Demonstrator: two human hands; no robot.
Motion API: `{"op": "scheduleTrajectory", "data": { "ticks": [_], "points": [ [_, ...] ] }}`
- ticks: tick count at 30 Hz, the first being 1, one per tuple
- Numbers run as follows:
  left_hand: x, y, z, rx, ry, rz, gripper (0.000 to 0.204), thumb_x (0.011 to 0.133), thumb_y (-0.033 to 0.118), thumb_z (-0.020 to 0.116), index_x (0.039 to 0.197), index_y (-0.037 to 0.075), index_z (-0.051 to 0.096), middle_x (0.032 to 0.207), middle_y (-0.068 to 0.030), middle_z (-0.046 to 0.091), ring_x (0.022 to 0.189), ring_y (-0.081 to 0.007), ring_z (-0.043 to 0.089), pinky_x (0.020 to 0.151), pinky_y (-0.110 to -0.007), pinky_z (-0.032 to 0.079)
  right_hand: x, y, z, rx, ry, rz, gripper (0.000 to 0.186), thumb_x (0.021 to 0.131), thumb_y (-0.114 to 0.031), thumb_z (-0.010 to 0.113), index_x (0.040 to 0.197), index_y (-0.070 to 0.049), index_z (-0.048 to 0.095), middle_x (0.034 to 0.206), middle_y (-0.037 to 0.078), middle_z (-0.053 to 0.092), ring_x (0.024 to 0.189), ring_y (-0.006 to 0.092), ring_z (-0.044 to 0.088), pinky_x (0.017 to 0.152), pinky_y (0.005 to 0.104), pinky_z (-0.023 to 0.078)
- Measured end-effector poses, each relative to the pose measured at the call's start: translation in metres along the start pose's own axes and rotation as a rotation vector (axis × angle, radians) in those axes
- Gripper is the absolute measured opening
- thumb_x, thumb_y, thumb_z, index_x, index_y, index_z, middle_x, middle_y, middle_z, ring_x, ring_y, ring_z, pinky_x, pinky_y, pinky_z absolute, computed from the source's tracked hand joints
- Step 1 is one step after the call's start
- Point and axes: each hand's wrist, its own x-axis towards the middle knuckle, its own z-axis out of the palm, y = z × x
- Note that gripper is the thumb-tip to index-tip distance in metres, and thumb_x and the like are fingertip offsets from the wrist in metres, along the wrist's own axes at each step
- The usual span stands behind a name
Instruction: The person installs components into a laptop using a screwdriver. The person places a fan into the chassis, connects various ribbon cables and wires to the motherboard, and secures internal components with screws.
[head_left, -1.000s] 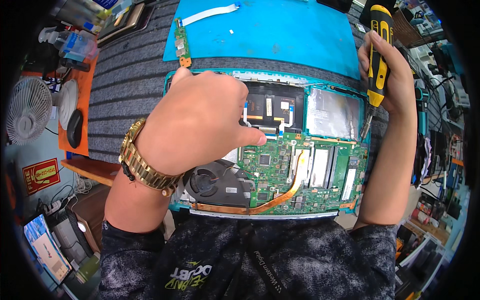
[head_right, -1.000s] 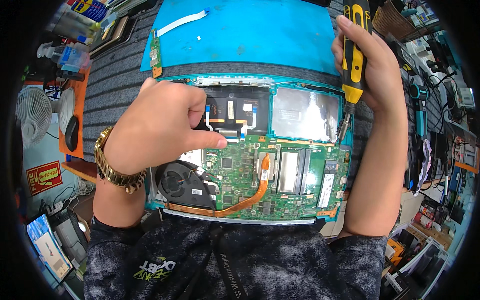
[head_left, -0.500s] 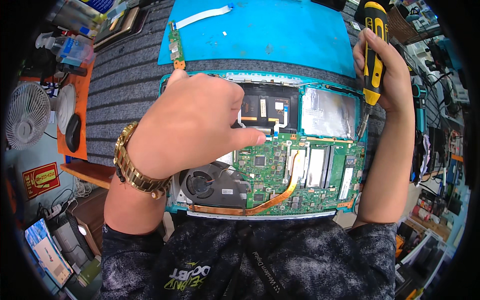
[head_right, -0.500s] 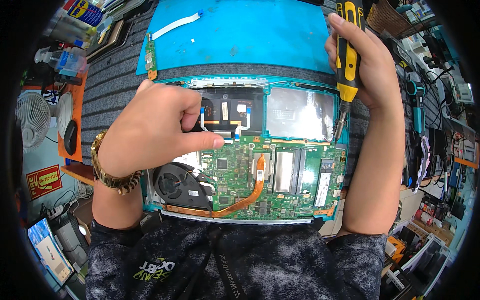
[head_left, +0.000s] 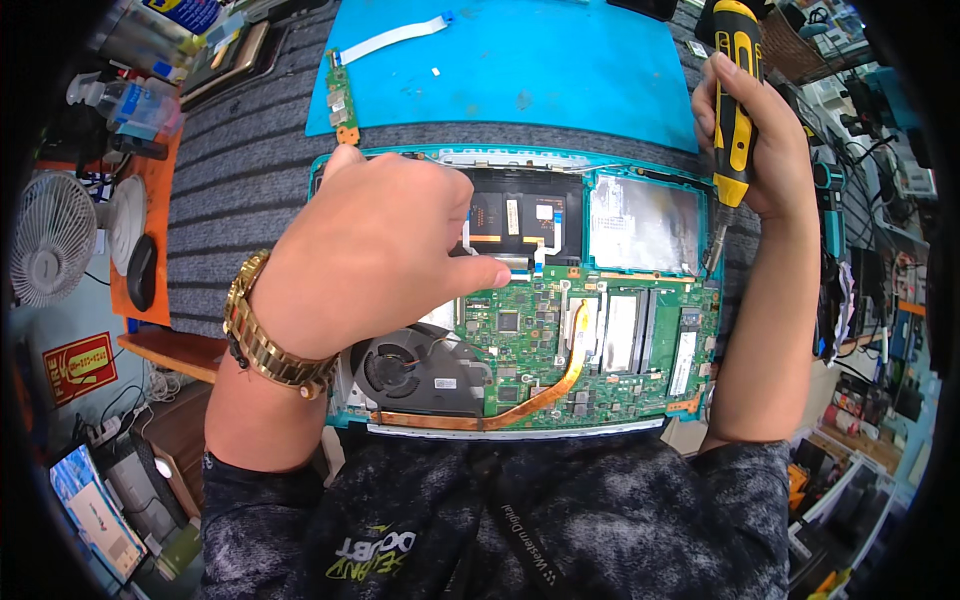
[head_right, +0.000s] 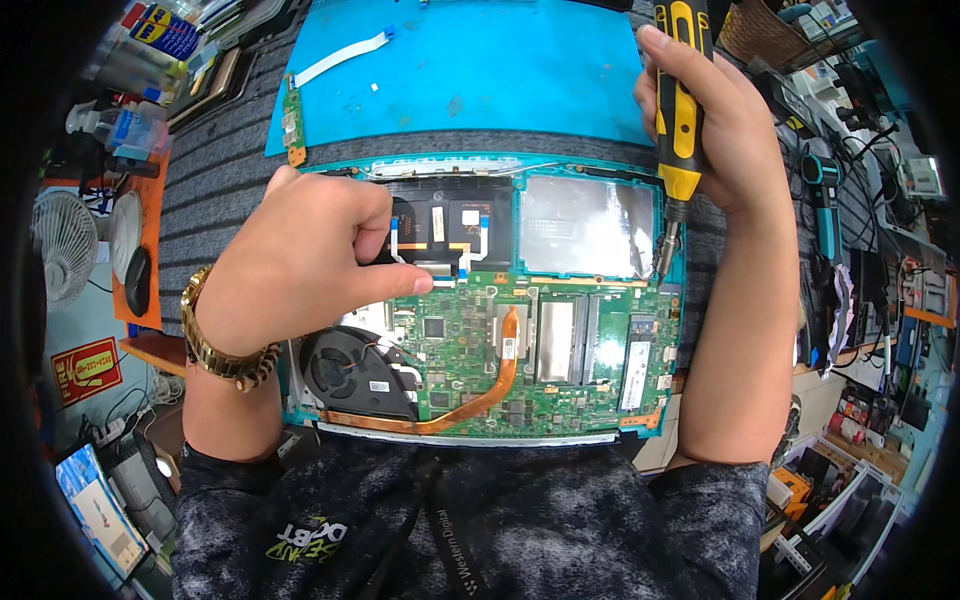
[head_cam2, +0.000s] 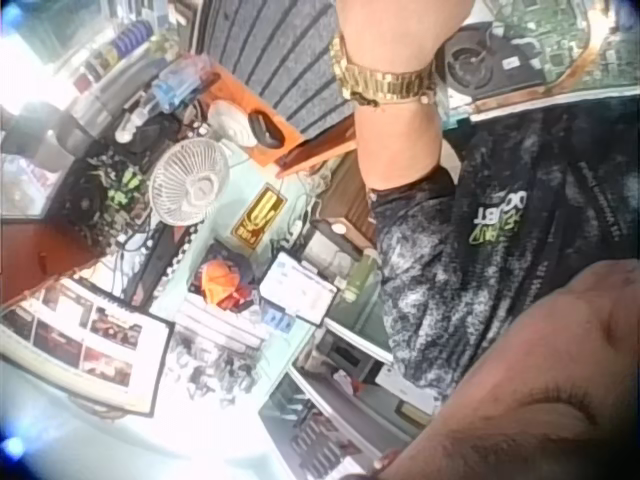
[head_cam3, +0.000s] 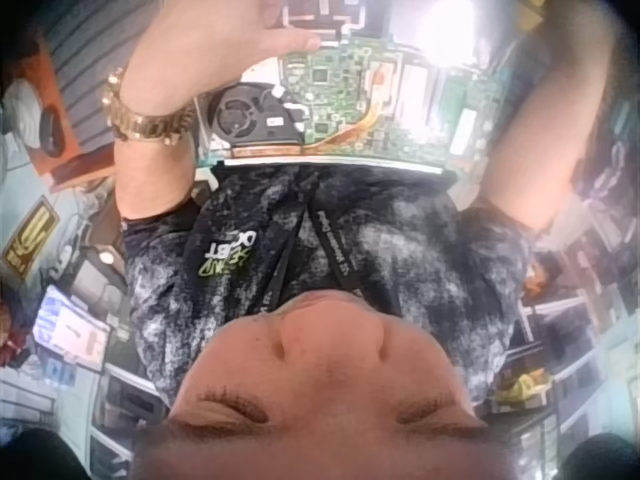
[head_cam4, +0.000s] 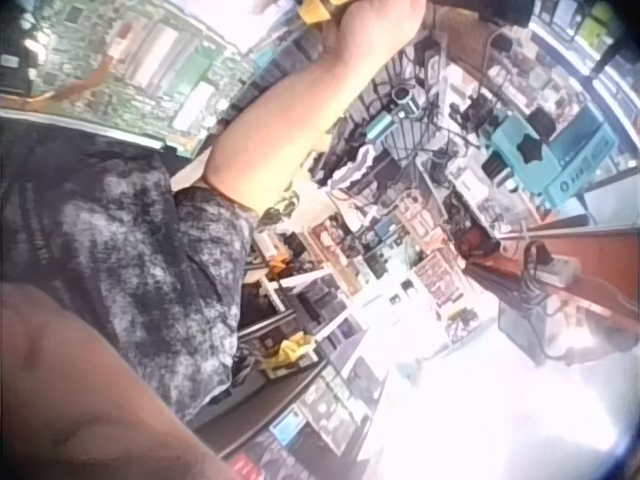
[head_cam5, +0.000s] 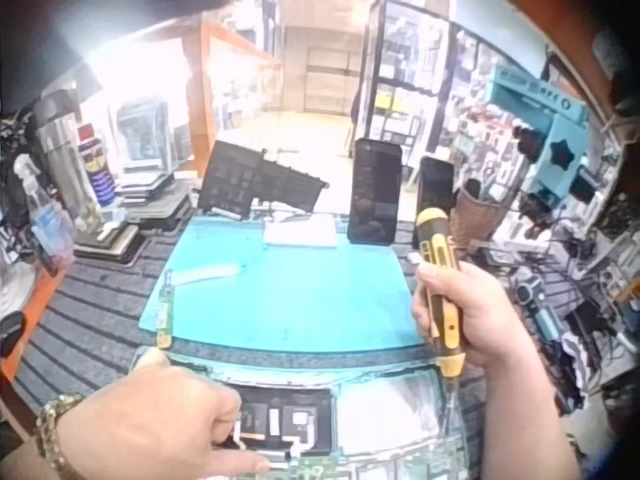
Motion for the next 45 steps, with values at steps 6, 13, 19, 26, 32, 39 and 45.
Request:
{"op": "scheduleTrajectory", "data": {
  "ticks": [6, 13, 19, 26, 32, 39, 45],
  "points": [
    [0.002, 0.003, 0.001, 0.032, -0.023, -0.032, 0.043, 0.086, 0.045, 0.093, 0.087, 0.004, 0.079, 0.082, -0.0133, 0.078, 0.086, -0.0372, 0.077, 0.091, -0.051, 0.049, 0.0, -0.002, 0.001, -0.024, 0.004, 0.003, 0.042, 0.103, -0.047, 0.083, 0.105, -0.007, 0.069, 0.082, 0.004, 0.073, 0.068, 0.0086, 0.066, 0.062, 0.023, 0.053],
    [0.001, -0.002, 0.005, 0.033, -0.009, -0.023, 0.043, 0.086, 0.045, 0.093, 0.087, 0.004, 0.079, 0.083, -0.0135, 0.079, 0.087, -0.0373, 0.077, 0.089, -0.05, 0.05, -0.001, -0.003, 0.003, -0.035, 0.032, 0.02, 0.043, 0.103, -0.047, 0.083, 0.102, -0.007, 0.069, 0.08, 0.004, 0.072, 0.068, 0.0094, 0.066, 0.063, 0.0242, 0.053],
    [0.001, -0.008, 0.018, -0.072, 0.205, 0.118, 0.056, 0.08, 0.038, 0.1, 0.067, 0.008, 0.054, 0.06, -0.0059, 0.054, 0.059, -0.0317, 0.052, 0.076, -0.043, 0.039, 0.0, -0.005, 0.006, -0.034, 0.04, 0.033, 0.039, 0.106, -0.046, 0.077, 0.101, -0.008, 0.067, 0.079, 0.003, 0.069, 0.066, 0.0095, 0.063, 0.06, 0.0248, 0.05],
    [0.003, -0.031, -0.014, -0.144, 0.137, -0.027, 0.047, 0.09, 0.044, 0.092, 0.086, 0.001, 0.074, 0.074, -0.015, 0.072, 0.071, -0.0339, 0.071, 0.073, -0.046, 0.055, 0.0, -0.005, 0.003, 0.05, 0.019, 0.045, 0.036, 0.107, -0.042, 0.078, 0.105, -0.007, 0.066, 0.079, 0.004, 0.068, 0.066, 0.0094, 0.062, 0.061, 0.0248, 0.05],
    [0.009, -0.09, -0.032, -0.077, 0.601, -0.214, 0.037, 0.099, 0.034, 0.083, 0.094, -0.002, 0.074, 0.084, -0.02, 0.076, 0.079, -0.0359, 0.075, 0.074, -0.045, 0.059, -0.005, -0.013, -0.01, 0.064, 0.039, 0.077, 0.042, 0.109, -0.047, 0.075, 0.104, -0.007, 0.066, 0.078, 0.003, 0.067, 0.066, 0.0096, 0.062, 0.061, 0.0244, 0.049],
    [0.021, -0.1, -0.02, -0.093, 0.554, -0.407, 0.048, 0.092, 0.039, 0.086, 0.113, -0.002, 0.074, 0.106, -0.0253, 0.081, 0.1, -0.0451, 0.079, 0.092, -0.051, 0.062, -0.007, -0.02, -0.033, -0.152, 0.264, 0.141, 0.049, 0.107, -0.054, 0.077, 0.108, -0.005, 0.07, 0.082, 0.001, 0.065, 0.073, 0.0092, 0.065, 0.067, 0.0243, 0.051],
    [0.029, -0.094, -0.013, -0.019, 0.566, -0.366, 0.052, 0.085, 0.035, 0.09, 0.112, -0.006, 0.073, 0.11, -0.0308, 0.08, 0.108, -0.0462, 0.079, 0.096, -0.052, 0.063, -0.013, -0.018, -0.056, -0.552, 0.312, 0.263, 0.055, 0.103, -0.059, 0.077, 0.113, -0.004, 0.075, 0.09, 0.003, 0.068, 0.078, 0.0131, 0.064, 0.075, 0.0322, 0.051]
  ]
}}
